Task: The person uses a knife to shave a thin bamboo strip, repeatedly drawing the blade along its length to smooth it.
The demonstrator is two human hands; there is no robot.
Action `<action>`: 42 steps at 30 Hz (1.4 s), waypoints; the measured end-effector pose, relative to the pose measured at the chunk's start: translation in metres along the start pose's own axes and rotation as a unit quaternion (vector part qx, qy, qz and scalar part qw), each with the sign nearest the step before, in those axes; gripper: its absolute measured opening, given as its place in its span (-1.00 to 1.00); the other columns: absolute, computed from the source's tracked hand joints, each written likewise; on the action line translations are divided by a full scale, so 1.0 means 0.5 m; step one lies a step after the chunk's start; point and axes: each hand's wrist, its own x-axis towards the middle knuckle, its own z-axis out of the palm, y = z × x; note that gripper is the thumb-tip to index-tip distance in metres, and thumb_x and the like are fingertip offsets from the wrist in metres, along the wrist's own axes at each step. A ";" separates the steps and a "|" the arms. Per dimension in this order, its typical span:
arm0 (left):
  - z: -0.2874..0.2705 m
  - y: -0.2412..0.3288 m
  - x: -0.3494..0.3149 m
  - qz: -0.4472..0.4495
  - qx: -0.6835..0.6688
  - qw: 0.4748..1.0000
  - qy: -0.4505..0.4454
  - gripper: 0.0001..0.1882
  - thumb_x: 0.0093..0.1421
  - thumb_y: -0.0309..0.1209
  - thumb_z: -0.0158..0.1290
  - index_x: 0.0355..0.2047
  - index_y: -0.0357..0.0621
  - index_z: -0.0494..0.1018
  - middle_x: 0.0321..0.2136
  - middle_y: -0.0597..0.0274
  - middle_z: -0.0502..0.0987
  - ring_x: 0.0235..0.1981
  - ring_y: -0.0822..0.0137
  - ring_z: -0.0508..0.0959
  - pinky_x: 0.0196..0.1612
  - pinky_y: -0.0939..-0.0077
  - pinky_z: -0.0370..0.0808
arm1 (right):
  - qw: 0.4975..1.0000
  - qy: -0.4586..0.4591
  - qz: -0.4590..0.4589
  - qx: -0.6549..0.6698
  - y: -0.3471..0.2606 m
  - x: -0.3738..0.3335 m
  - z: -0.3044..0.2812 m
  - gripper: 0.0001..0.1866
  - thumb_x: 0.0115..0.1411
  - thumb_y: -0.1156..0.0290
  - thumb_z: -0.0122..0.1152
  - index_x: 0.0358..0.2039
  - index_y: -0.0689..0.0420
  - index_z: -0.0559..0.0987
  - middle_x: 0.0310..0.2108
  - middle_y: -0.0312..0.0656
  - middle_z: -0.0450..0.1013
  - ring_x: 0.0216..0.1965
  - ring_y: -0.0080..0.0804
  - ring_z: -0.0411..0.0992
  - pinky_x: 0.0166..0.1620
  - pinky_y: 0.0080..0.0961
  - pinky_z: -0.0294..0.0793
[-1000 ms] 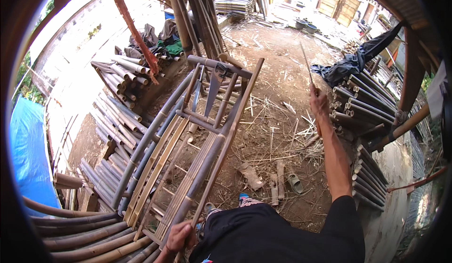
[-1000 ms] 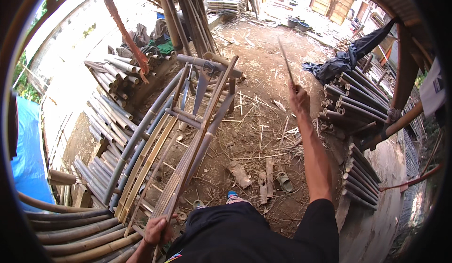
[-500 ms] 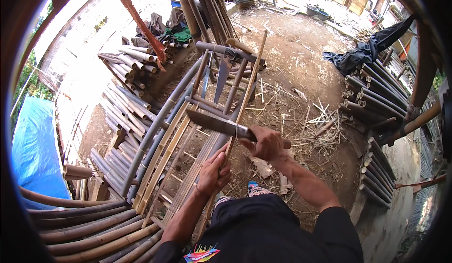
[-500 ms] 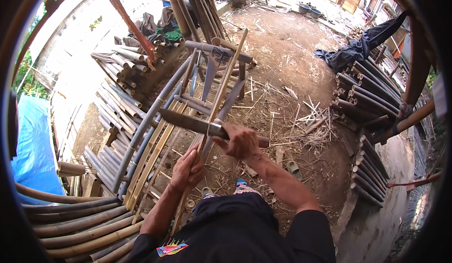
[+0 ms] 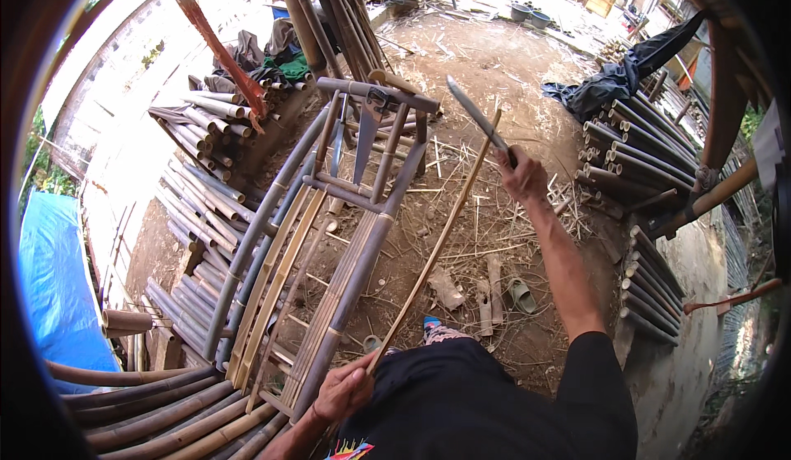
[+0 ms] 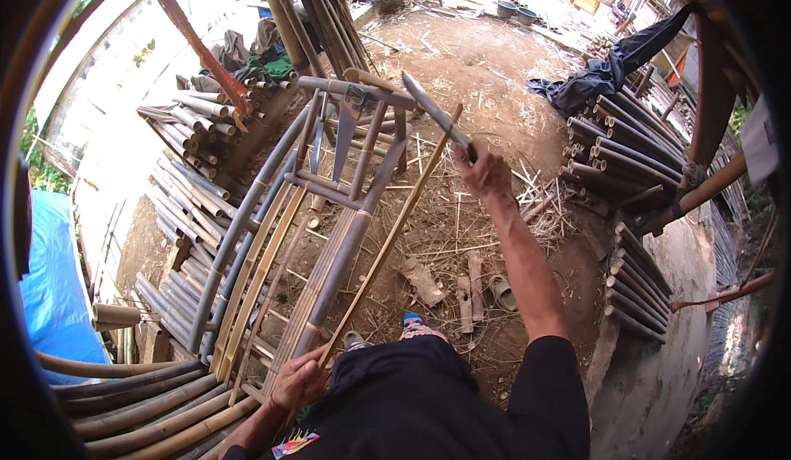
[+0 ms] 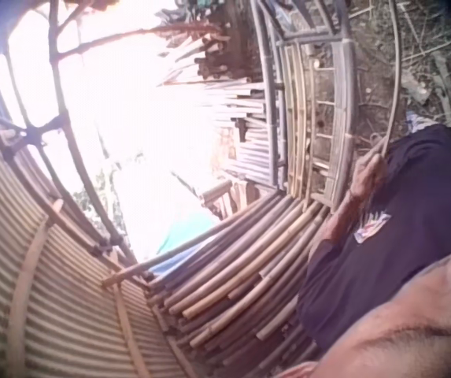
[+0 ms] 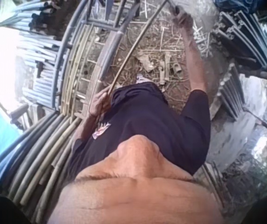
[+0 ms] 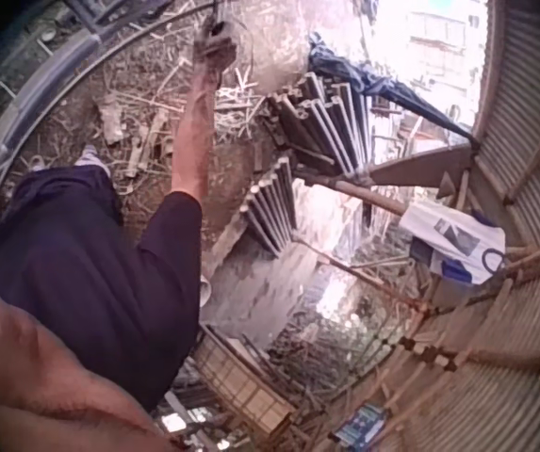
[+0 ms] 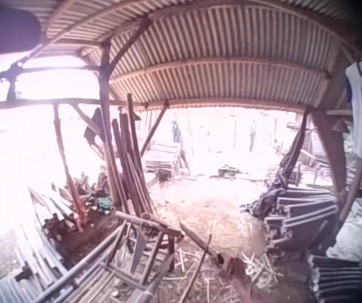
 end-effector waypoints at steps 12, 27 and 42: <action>-0.020 0.098 0.168 0.061 0.221 0.967 0.114 -0.57 0.42 -0.22 -0.22 0.14 -0.28 0.30 -0.57 0.27 0.48 -0.71 0.52 0.43 -0.64 0.71 0.35 | 0.981 -0.104 -0.128 0.102 -0.195 -0.148 0.029 -0.50 0.32 -0.11 -0.09 -0.42 0.12 0.44 -0.69 -0.29 0.33 -0.76 -0.62 0.26 -0.79 -0.48 0.32; 0.067 0.050 0.145 0.074 0.213 0.966 0.126 -0.58 0.38 -0.34 -0.10 0.15 -0.37 0.30 -0.67 0.45 0.30 -0.66 0.63 0.27 -0.60 0.72 0.22 | 0.983 -0.049 -0.157 0.083 -0.114 -0.146 0.039 -0.28 0.24 -0.39 -0.38 -0.46 0.06 0.42 -0.76 -0.38 0.27 -0.81 -0.63 0.18 -0.77 -0.51 0.31; -0.024 -0.011 -0.031 0.028 0.296 0.951 0.086 -0.52 0.37 -0.21 -0.09 0.11 -0.38 0.35 -0.70 0.45 0.33 -0.69 0.63 0.29 -0.62 0.71 0.20 | 0.984 0.055 0.167 0.032 0.165 0.041 -0.047 -0.22 0.17 -0.47 -0.37 -0.44 0.05 0.44 -0.73 -0.40 0.26 -0.76 -0.56 0.20 -0.72 -0.49 0.23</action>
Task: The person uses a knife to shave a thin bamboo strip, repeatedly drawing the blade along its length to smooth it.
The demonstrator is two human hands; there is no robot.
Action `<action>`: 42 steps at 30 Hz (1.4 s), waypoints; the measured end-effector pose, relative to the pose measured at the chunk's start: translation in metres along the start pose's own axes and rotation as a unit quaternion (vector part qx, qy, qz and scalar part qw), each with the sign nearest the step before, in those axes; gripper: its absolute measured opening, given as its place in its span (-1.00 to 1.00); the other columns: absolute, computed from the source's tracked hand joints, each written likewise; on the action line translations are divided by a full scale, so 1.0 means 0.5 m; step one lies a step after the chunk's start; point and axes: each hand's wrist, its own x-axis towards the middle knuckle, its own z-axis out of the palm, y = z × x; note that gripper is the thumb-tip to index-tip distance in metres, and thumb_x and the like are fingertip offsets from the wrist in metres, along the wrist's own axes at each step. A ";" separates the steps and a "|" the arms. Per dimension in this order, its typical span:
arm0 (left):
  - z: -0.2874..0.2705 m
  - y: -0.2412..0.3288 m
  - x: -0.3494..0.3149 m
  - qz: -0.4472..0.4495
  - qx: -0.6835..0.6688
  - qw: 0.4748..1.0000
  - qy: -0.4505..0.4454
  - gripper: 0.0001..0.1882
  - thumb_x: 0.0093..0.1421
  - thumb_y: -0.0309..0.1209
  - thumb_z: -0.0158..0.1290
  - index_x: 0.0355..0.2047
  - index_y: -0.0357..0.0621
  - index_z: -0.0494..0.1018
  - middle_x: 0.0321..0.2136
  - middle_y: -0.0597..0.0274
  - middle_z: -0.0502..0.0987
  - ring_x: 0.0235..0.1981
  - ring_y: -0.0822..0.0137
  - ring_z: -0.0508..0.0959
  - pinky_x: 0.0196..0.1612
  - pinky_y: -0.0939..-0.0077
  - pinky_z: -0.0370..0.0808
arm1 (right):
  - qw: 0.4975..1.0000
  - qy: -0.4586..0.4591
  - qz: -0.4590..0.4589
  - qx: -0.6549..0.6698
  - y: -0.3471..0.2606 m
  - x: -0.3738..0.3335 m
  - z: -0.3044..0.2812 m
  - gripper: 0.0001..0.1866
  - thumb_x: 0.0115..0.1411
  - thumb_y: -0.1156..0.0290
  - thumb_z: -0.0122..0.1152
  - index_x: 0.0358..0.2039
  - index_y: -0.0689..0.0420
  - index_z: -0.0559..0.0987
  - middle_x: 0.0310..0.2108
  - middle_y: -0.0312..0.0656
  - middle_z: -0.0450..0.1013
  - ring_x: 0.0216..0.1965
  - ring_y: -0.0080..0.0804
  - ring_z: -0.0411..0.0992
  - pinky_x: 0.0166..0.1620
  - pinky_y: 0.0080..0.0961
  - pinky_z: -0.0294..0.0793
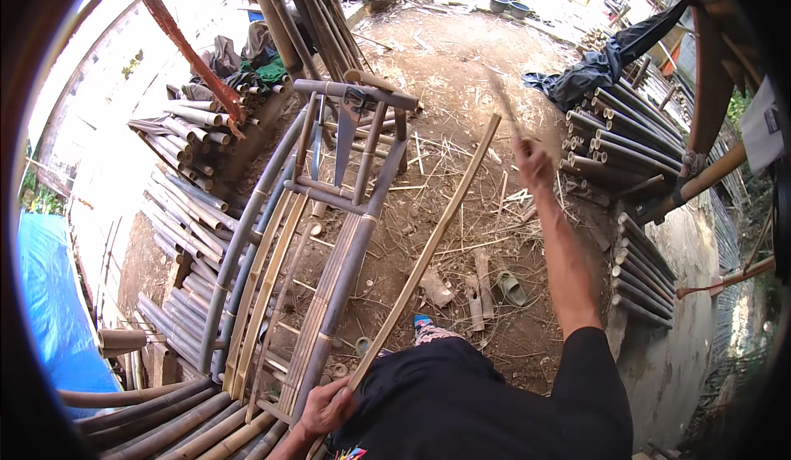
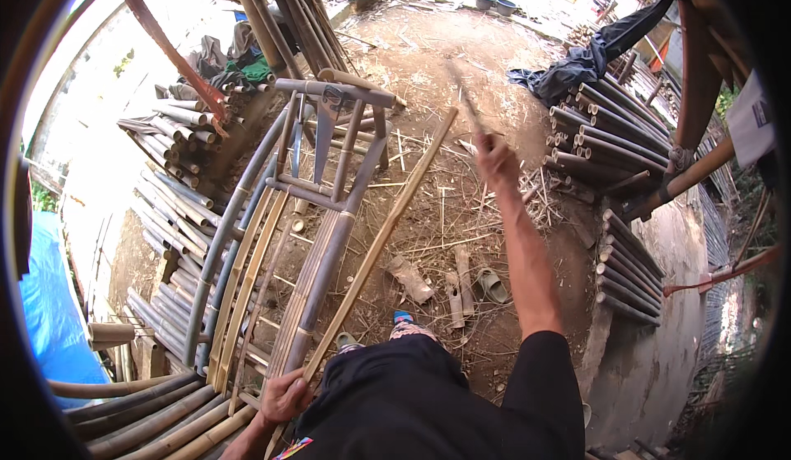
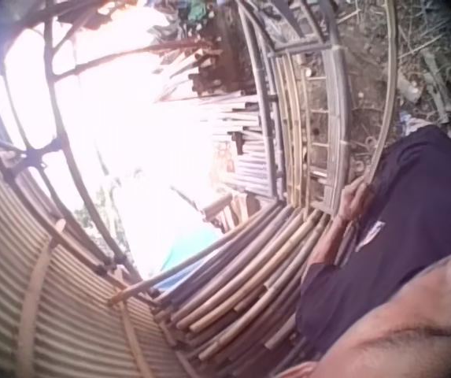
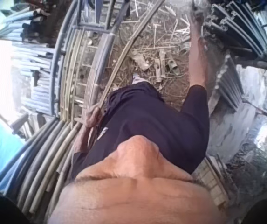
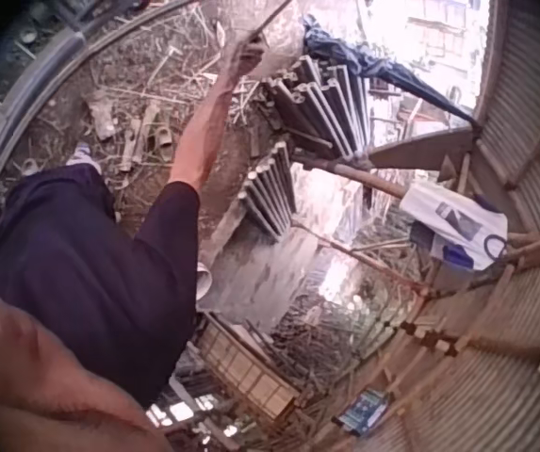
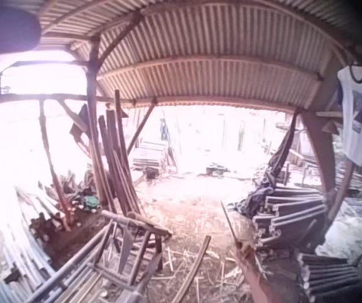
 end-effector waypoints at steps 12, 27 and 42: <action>-0.158 0.110 0.409 0.198 0.260 0.854 0.404 -0.77 0.27 -0.43 -0.03 -0.10 -0.24 0.44 -0.35 0.15 0.64 -0.36 0.29 0.62 -0.37 0.45 0.51 | 0.785 -0.346 0.227 0.461 -0.251 -0.400 0.217 -0.68 0.16 0.23 0.27 -0.40 0.29 0.51 -0.55 -0.09 0.54 -0.75 -0.60 0.33 -0.71 -0.63 0.29; -0.004 0.047 0.331 0.052 0.157 0.986 -0.031 -0.53 0.32 -0.19 0.00 0.08 -0.30 0.36 -0.19 0.17 0.51 -0.11 0.36 0.52 -0.03 0.44 0.47 | 0.837 -0.122 0.202 0.494 -0.225 -0.291 0.195 -0.76 0.16 0.27 0.31 -0.45 0.16 0.51 -0.64 -0.33 0.39 -0.73 -0.60 0.32 -0.70 -0.65 0.31; 0.067 0.014 0.365 0.061 0.034 0.986 0.152 -0.74 0.32 -0.34 -0.04 -0.36 -0.30 0.50 -0.66 0.37 0.39 -0.62 0.59 0.30 -0.56 0.60 0.27 | 0.928 -0.225 -0.293 -0.045 -0.217 -0.426 0.126 -0.29 0.20 -0.35 -0.16 -0.40 0.17 0.47 -0.63 -0.03 0.48 -0.55 -0.07 0.54 -0.48 -0.19 0.53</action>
